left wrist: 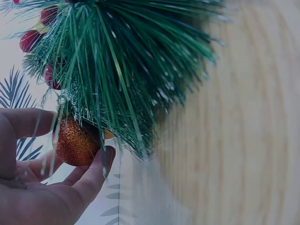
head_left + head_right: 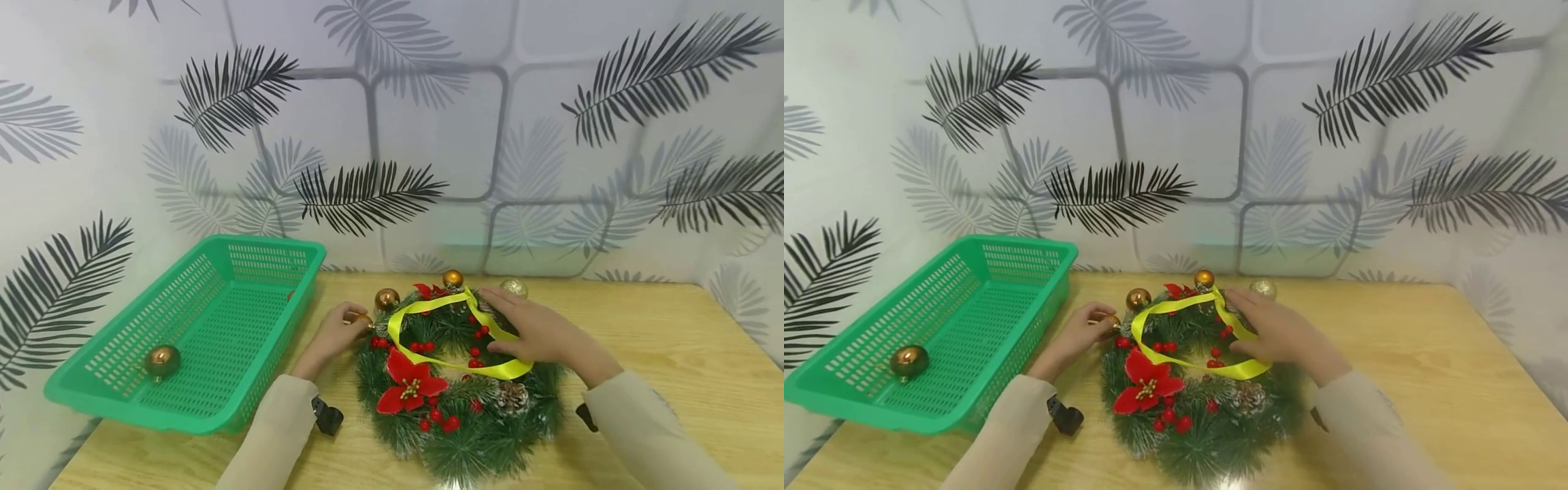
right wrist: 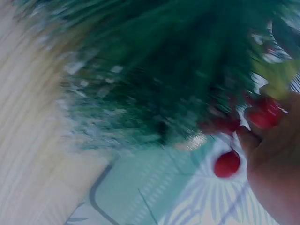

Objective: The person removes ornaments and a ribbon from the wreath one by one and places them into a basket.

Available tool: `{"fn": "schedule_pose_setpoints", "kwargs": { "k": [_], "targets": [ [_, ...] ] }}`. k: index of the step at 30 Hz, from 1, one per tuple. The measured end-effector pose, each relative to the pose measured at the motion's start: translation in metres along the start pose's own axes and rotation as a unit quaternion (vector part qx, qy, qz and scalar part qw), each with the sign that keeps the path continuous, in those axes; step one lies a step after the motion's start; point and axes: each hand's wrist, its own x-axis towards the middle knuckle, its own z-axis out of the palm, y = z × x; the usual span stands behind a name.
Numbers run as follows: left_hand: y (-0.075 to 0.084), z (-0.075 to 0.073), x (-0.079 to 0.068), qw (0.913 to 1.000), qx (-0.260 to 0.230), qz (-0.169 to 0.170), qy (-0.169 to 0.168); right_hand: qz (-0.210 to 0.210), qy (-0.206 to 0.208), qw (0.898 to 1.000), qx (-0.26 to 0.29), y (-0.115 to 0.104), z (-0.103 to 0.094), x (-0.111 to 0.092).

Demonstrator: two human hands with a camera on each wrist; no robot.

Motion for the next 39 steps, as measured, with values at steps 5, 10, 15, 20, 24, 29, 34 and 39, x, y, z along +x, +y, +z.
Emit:
{"fn": "schedule_pose_setpoints", "kwargs": {
  "k": [5,10,15,20,24,29,34,39],
  "targets": [
    [0.0,0.0,0.001,1.0,-0.005,0.001,0.002,0.052,0.016,0.998,0.039,-0.004,-0.013,-0.015],
    [-0.001,0.001,0.001,1.0,0.004,0.006,0.0,0.134,0.05,0.988,0.064,-0.019,-0.01,-0.033],
    [0.001,0.0,0.001,0.9999,0.005,0.01,-0.006,0.234,0.09,0.962,0.105,-0.049,0.003,-0.046],
    [0.003,-0.002,-0.001,0.9999,0.01,0.005,-0.002,0.295,0.096,0.944,0.113,-0.07,0.018,-0.046],
    [0.001,0.0,-0.003,1.0,0.002,0.006,-0.008,0.316,0.097,0.937,0.111,-0.073,0.028,-0.045],
    [-0.002,0.0,-0.004,1.0,-0.001,0.003,-0.005,0.324,0.094,0.935,0.112,-0.07,0.034,-0.043],
    [0.0,-0.003,-0.002,1.0,-0.001,-0.004,0.002,0.317,0.091,0.94,0.088,-0.067,0.036,-0.041],
    [0.0,-0.004,-0.003,0.9999,-0.006,0.003,0.01,0.304,0.086,0.947,0.065,-0.062,0.037,-0.038]
  ]
}}
